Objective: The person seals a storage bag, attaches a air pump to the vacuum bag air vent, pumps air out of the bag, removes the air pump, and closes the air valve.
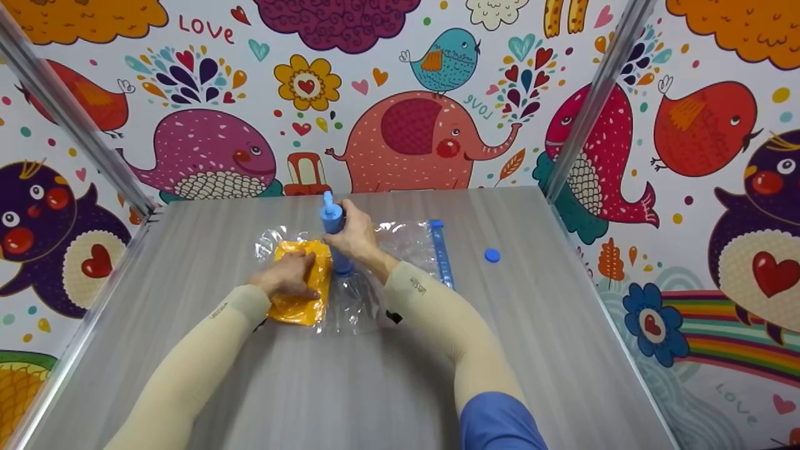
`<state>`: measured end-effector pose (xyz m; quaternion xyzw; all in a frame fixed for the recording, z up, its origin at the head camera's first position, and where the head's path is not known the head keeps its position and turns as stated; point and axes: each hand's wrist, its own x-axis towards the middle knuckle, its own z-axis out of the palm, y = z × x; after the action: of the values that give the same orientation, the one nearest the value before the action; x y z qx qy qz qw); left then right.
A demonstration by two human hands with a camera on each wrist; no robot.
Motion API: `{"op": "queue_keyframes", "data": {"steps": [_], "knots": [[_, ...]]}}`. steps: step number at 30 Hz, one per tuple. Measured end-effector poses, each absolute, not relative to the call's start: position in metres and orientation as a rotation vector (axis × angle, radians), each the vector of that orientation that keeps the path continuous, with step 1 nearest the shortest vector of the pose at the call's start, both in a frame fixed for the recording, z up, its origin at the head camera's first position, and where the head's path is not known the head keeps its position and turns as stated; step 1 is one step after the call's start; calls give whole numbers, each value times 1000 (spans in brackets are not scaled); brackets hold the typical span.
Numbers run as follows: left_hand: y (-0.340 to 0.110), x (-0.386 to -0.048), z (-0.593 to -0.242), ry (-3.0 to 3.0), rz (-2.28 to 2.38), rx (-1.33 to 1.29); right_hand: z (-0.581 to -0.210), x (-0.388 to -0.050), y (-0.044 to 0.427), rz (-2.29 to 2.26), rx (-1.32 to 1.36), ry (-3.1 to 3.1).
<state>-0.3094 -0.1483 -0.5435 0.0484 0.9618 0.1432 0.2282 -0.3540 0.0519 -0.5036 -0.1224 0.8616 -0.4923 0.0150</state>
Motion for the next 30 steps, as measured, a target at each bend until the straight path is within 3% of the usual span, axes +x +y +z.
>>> {"op": "queue_keyframes", "data": {"steps": [14, 30], "knots": [[-148, -309, -544, 2697, 360, 238, -509, -356, 48, -1642, -440, 2697], [-149, -307, -544, 2682, 409, 182, -514, -354, 53, -1729, -454, 2620]]}}
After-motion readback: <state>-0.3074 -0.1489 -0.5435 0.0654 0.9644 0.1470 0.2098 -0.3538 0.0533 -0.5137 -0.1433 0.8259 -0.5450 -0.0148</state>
